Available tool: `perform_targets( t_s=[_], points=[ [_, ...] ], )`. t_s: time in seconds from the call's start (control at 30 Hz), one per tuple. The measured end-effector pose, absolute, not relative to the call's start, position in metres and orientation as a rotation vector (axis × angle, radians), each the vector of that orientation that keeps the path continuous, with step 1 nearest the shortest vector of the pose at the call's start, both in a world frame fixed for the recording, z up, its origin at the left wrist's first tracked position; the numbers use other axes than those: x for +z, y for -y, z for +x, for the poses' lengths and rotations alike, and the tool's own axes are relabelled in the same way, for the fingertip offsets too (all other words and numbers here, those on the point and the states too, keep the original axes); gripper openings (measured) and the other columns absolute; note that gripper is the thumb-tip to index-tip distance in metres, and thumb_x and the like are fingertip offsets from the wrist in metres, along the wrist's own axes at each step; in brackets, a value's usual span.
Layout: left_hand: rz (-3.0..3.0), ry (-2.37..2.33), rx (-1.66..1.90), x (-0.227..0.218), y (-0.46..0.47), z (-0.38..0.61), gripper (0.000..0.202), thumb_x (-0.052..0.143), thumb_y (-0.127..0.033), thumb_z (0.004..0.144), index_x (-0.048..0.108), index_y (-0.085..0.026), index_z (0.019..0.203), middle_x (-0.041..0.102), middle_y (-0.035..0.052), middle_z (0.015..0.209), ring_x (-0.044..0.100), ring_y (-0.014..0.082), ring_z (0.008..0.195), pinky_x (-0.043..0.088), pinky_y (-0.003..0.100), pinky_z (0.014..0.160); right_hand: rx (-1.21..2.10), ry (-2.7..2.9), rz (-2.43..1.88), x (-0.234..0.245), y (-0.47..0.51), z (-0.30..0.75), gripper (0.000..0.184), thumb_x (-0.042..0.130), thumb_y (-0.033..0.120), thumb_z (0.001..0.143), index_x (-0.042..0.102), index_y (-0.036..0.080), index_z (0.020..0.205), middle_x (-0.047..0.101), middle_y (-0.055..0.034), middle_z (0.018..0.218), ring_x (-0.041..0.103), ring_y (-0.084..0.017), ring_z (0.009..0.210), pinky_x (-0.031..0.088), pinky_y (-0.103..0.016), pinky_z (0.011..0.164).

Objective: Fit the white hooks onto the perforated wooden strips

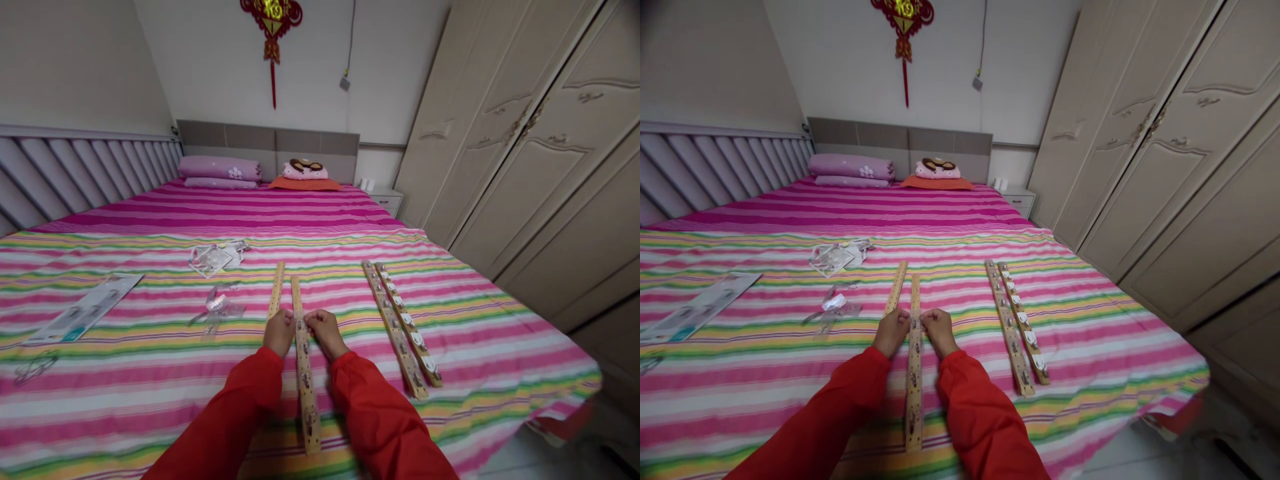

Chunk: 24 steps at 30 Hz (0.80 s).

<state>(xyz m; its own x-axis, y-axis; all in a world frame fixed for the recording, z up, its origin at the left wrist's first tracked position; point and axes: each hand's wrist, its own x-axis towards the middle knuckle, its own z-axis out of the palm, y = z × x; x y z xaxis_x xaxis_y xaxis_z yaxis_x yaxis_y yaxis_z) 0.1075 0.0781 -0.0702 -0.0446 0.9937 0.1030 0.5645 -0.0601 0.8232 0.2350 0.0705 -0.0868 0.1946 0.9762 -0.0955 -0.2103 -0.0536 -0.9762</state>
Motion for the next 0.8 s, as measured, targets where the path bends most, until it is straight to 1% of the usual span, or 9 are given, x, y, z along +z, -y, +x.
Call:
perform_targets(
  t_s=[0.1, 0.23, 0.3, 0.37, 0.43, 0.5, 0.57, 0.6, 0.8],
  points=[
    [1.709, -1.703, 0.984, -0.072, -0.077, 0.108, 0.003, 0.057, -0.015, 0.07, 0.058, -0.018, 0.071, 0.056, -0.0028, 0.057, 0.054, 0.0121, 0.057, 0.04, 0.022, 0.058, 1.194, 0.885, -1.204, -0.09, -0.072, 0.235, 0.008, 0.064, 0.024, 0.055, 0.06, 0.017, 0.053, 0.052, 0.005, 0.04, 0.043, -0.009, 0.038, 0.032, -0.022, 0.041],
    [1.702, -1.707, 0.977, -0.072, -0.076, 0.107, 0.022, 0.057, -0.012, 0.071, 0.064, -0.015, 0.091, 0.057, -0.003, 0.059, 0.055, 0.0123, 0.059, 0.042, 0.022, 0.06, 1.181, 0.903, -1.202, -0.095, -0.075, 0.235, 0.01, 0.065, 0.025, 0.056, 0.061, 0.016, 0.055, 0.052, 0.0055, 0.041, 0.043, -0.009, 0.038, 0.033, -0.022, 0.041],
    [1.717, -1.666, 0.955, -0.072, -0.075, 0.106, 0.032, 0.054, -0.01, 0.072, 0.065, -0.015, 0.102, 0.061, -0.0019, 0.064, 0.056, 0.0117, 0.062, 0.044, 0.021, 0.063, 1.169, 0.907, -1.194, -0.098, -0.075, 0.234, 0.011, 0.065, 0.025, 0.057, 0.065, 0.016, 0.064, 0.051, 0.0068, 0.042, 0.043, -0.009, 0.039, 0.034, -0.022, 0.042],
    [1.748, -1.631, 0.919, -0.071, -0.074, 0.105, 0.038, 0.051, -0.007, 0.074, 0.064, -0.014, 0.109, 0.065, 0.0004, 0.073, 0.058, 0.0116, 0.067, 0.045, 0.021, 0.067, 1.156, 0.938, -1.177, -0.1, -0.074, 0.234, 0.023, 0.064, 0.025, 0.06, 0.07, 0.016, 0.081, 0.052, 0.0078, 0.045, 0.044, -0.01, 0.041, 0.036, -0.022, 0.043],
    [1.784, -1.619, 0.888, -0.071, -0.073, 0.105, 0.038, 0.05, -0.006, 0.075, 0.066, -0.014, 0.109, 0.067, 0.003, 0.081, 0.059, 0.0127, 0.073, 0.046, 0.023, 0.072, 1.104, 1.031, -1.162, -0.103, -0.073, 0.235, 0.032, 0.062, 0.026, 0.065, 0.071, 0.018, 0.094, 0.059, 0.0053, 0.053, 0.051, -0.012, 0.048, 0.042, -0.024, 0.049],
    [1.838, -1.618, 0.845, -0.069, -0.072, 0.105, 0.036, 0.049, -0.007, 0.076, 0.067, -0.014, 0.107, 0.067, 0.0047, 0.084, 0.059, 0.0146, 0.078, 0.045, 0.025, 0.076, 0.984, 1.185, -1.169, -0.105, -0.072, 0.236, 0.03, 0.058, 0.026, 0.071, 0.072, 0.02, 0.097, 0.068, 0.0001, 0.069, 0.059, -0.017, 0.065, 0.049, -0.029, 0.063],
    [1.89, -1.607, 0.786, -0.068, -0.071, 0.105, 0.034, 0.048, -0.01, 0.079, 0.068, -0.015, 0.106, 0.066, 0.0055, 0.082, 0.058, 0.0164, 0.08, 0.044, 0.026, 0.078, 0.838, 1.34, -1.208, -0.106, -0.07, 0.237, 0.028, 0.054, 0.024, 0.076, 0.073, 0.021, 0.097, 0.071, -0.0036, 0.083, 0.062, -0.019, 0.079, 0.049, -0.033, 0.078],
    [1.908, -1.598, 0.76, -0.068, -0.071, 0.105, 0.033, 0.047, -0.012, 0.08, 0.068, -0.016, 0.105, 0.065, 0.0057, 0.081, 0.058, 0.0171, 0.081, 0.044, 0.026, 0.078, 0.781, 1.409, -1.237, -0.107, -0.069, 0.238, 0.029, 0.052, 0.023, 0.078, 0.073, 0.021, 0.099, 0.07, -0.0046, 0.085, 0.062, -0.02, 0.082, 0.048, -0.033, 0.081],
    [1.87, -1.531, 0.745, -0.073, -0.073, 0.105, 0.028, 0.045, -0.021, 0.083, 0.069, -0.015, 0.097, 0.054, 0.004, 0.073, 0.054, 0.0165, 0.072, 0.042, 0.026, 0.072, 0.695, 1.587, -1.373, -0.105, -0.069, 0.237, 0.037, 0.047, 0.015, 0.083, 0.069, 0.023, 0.111, 0.061, -0.0036, 0.075, 0.057, -0.017, 0.073, 0.047, -0.028, 0.074]
  ],
)
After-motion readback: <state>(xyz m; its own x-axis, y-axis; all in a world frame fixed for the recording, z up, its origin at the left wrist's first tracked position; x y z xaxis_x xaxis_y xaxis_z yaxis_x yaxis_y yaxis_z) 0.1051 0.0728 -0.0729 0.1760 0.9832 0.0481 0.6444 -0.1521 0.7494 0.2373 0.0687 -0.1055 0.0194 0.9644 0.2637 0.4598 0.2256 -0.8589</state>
